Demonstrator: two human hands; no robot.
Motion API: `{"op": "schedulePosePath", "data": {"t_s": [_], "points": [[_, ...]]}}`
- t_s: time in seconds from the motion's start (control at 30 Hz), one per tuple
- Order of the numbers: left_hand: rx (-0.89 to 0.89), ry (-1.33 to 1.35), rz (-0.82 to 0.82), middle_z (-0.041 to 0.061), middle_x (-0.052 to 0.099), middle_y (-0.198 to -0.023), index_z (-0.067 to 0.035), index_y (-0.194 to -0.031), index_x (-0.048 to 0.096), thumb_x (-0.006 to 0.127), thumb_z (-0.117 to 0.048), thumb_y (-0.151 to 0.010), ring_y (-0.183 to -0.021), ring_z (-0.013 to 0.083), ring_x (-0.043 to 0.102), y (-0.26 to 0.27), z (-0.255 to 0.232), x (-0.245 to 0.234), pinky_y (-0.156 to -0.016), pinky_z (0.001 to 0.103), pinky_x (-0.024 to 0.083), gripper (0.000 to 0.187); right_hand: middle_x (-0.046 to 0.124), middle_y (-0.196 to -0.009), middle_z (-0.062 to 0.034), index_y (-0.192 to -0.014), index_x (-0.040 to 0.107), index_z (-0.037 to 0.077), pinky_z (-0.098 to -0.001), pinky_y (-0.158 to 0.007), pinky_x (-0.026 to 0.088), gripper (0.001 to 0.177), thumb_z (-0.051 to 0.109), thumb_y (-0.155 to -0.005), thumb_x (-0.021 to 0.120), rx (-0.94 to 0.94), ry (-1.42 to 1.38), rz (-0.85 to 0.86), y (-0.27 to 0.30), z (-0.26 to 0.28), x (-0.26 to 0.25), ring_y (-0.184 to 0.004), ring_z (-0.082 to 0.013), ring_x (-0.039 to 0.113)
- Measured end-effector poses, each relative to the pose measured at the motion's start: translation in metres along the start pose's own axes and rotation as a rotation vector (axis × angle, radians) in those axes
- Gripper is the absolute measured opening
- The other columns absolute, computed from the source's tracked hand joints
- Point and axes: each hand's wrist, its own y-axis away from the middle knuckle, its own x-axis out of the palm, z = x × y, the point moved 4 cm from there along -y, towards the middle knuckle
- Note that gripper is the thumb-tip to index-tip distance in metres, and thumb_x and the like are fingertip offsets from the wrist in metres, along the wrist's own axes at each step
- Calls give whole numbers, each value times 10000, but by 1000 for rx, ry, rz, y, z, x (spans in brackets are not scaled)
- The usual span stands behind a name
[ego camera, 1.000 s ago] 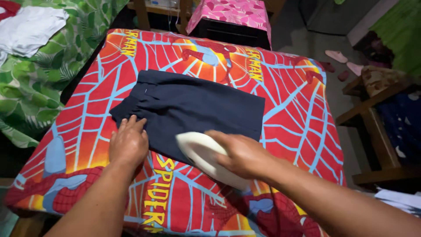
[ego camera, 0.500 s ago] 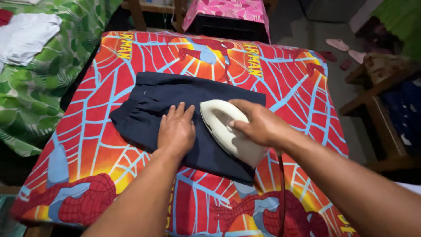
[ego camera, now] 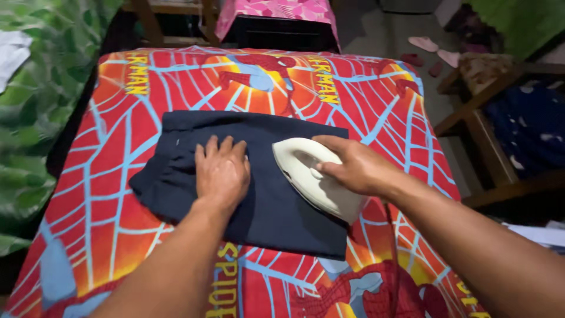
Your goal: The person irons a pair of dark blue shorts on a Spider-Man themed bedsheet. They use a white electric iron, moving it back and forth over the fabric while smoothing it with their other hand. The person adjusts the shorts and continues ironing different sections until the garment appears smooth.
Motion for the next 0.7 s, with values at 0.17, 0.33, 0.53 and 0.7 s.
{"op": "schedulePosePath", "data": {"t_s": [0.17, 0.33, 0.53, 0.7], "points": [[74, 28, 23, 139, 342, -1615, -199, -1511, 455, 605, -382, -936, -1485, 362, 300, -31, 6, -1, -1169, 611, 242, 622, 708, -1286, -128, -1430, 553, 127, -391, -968, 529, 604, 271, -861, 698, -60, 32, -25, -15, -3, -4, -1171, -270, 704], [-14, 84, 166, 108, 200, -1672, -178, -1596, 268, 603, -449, -910, -1542, 339, 137, -42, 13, 8, -1215, 562, 126, 810, 672, -1308, -178, -1456, 522, 126, -438, -989, 504, 619, 290, -886, 698, -179, 155, -40, -71, 15, 16, -1213, -342, 651], [-30, 94, 211, 80, 138, -1694, -199, -1609, 223, 574, -494, -902, -1559, 319, 86, -41, 15, 7, -1232, 549, 84, 842, 674, -1293, -187, -1468, 504, 167, -473, -980, 500, 624, 319, -886, 672, -118, 225, -73, -81, 7, 11, -1200, -377, 637], [-24, 89, 191, 92, 129, -1694, -192, -1611, 219, 567, -494, -900, -1557, 323, 80, -40, 16, 8, -1226, 558, 80, 848, 692, -1284, -149, -1489, 495, 245, -466, -976, 514, 637, 308, -877, 657, 197, 195, -117, -36, -28, -11, -1172, -356, 663]]}}
